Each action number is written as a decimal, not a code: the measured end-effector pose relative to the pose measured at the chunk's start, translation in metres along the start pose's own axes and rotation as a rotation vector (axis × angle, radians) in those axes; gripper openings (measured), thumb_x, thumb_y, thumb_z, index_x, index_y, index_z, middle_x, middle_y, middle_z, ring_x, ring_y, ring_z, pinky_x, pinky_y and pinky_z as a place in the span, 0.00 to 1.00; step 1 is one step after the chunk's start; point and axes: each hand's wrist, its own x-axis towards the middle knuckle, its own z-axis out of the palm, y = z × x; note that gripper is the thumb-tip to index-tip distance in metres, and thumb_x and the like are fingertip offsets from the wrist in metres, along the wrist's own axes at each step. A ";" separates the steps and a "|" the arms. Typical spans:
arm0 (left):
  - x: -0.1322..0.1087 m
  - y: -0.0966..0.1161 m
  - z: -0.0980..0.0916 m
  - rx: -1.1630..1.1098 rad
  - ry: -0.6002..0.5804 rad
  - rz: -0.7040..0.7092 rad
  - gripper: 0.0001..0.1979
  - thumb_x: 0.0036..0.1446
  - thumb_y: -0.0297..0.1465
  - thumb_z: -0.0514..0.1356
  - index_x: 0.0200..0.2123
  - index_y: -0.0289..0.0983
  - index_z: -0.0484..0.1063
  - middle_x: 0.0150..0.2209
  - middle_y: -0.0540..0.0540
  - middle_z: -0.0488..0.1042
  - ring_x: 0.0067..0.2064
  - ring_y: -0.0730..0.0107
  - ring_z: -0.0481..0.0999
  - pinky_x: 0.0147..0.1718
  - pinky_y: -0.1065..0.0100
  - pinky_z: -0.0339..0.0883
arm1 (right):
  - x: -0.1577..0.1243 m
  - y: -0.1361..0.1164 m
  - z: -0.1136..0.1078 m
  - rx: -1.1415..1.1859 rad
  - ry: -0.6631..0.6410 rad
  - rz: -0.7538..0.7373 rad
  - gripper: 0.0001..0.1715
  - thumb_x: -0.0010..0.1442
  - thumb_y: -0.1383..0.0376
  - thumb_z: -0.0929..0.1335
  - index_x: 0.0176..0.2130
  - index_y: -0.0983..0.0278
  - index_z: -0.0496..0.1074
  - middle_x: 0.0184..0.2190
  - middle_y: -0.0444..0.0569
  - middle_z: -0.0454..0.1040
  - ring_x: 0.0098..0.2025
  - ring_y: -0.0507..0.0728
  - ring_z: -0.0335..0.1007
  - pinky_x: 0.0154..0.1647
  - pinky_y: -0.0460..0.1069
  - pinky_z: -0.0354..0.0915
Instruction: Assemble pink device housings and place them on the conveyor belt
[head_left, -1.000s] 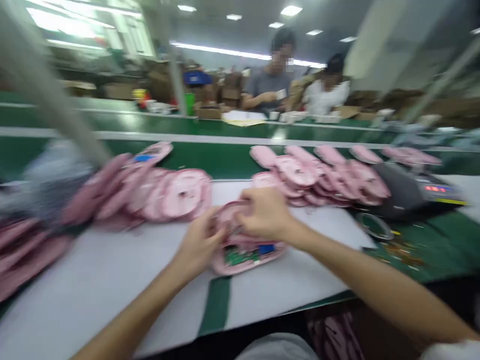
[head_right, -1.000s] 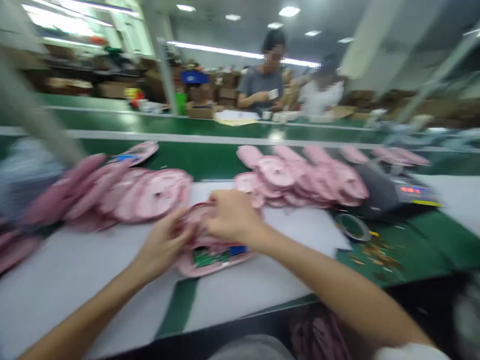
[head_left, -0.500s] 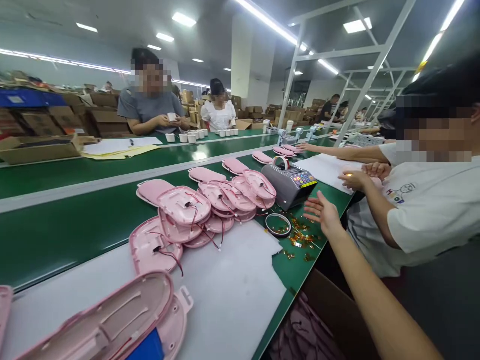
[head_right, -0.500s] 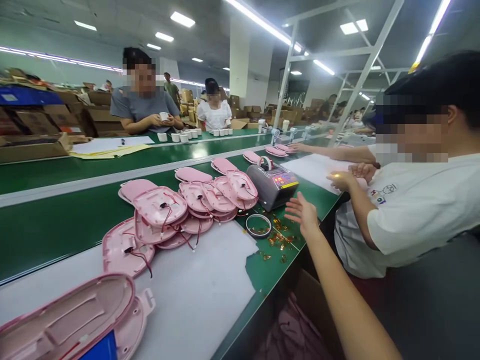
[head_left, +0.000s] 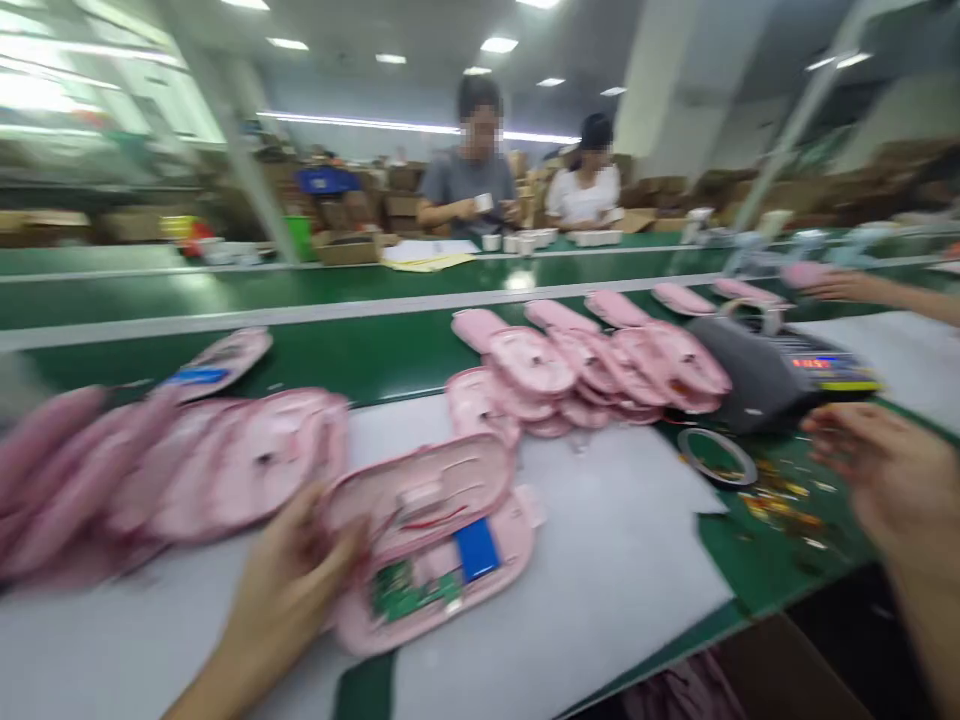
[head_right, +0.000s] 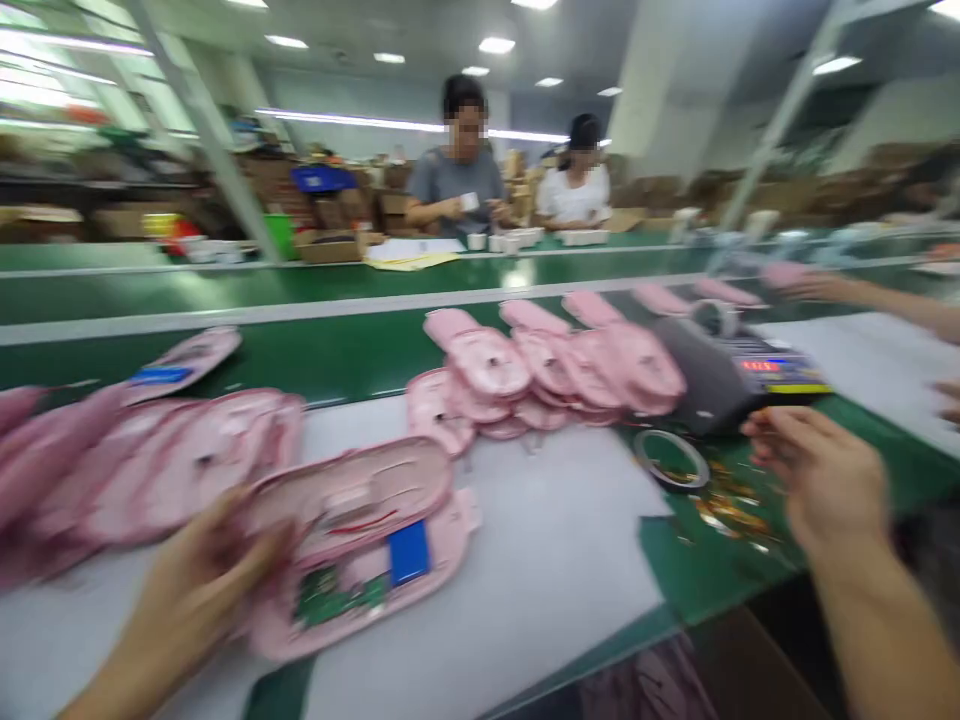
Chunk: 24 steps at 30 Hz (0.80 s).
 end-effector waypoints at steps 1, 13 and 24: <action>-0.011 0.007 -0.005 -0.026 -0.004 0.000 0.22 0.52 0.47 0.66 0.38 0.37 0.67 0.22 0.54 0.66 0.22 0.73 0.64 0.19 0.75 0.58 | -0.023 -0.011 0.017 -0.051 -0.110 -0.126 0.08 0.52 0.54 0.72 0.29 0.53 0.72 0.30 0.50 0.71 0.27 0.56 0.65 0.23 0.52 0.61; -0.026 0.007 0.000 -0.383 -0.127 0.091 0.12 0.60 0.30 0.59 0.46 0.35 0.70 0.40 0.46 0.74 0.40 0.66 0.73 0.37 0.70 0.69 | -0.204 -0.066 0.230 -0.624 -1.364 -1.453 0.13 0.67 0.65 0.61 0.33 0.63 0.72 0.32 0.47 0.62 0.31 0.52 0.58 0.27 0.47 0.50; -0.034 0.008 0.004 -0.375 -0.036 0.116 0.08 0.58 0.26 0.55 0.42 0.34 0.69 0.35 0.49 0.71 0.32 0.72 0.70 0.30 0.73 0.64 | -0.215 -0.052 0.228 -0.672 -1.084 -1.635 0.14 0.66 0.62 0.64 0.31 0.63 0.74 0.29 0.46 0.64 0.29 0.51 0.60 0.24 0.47 0.48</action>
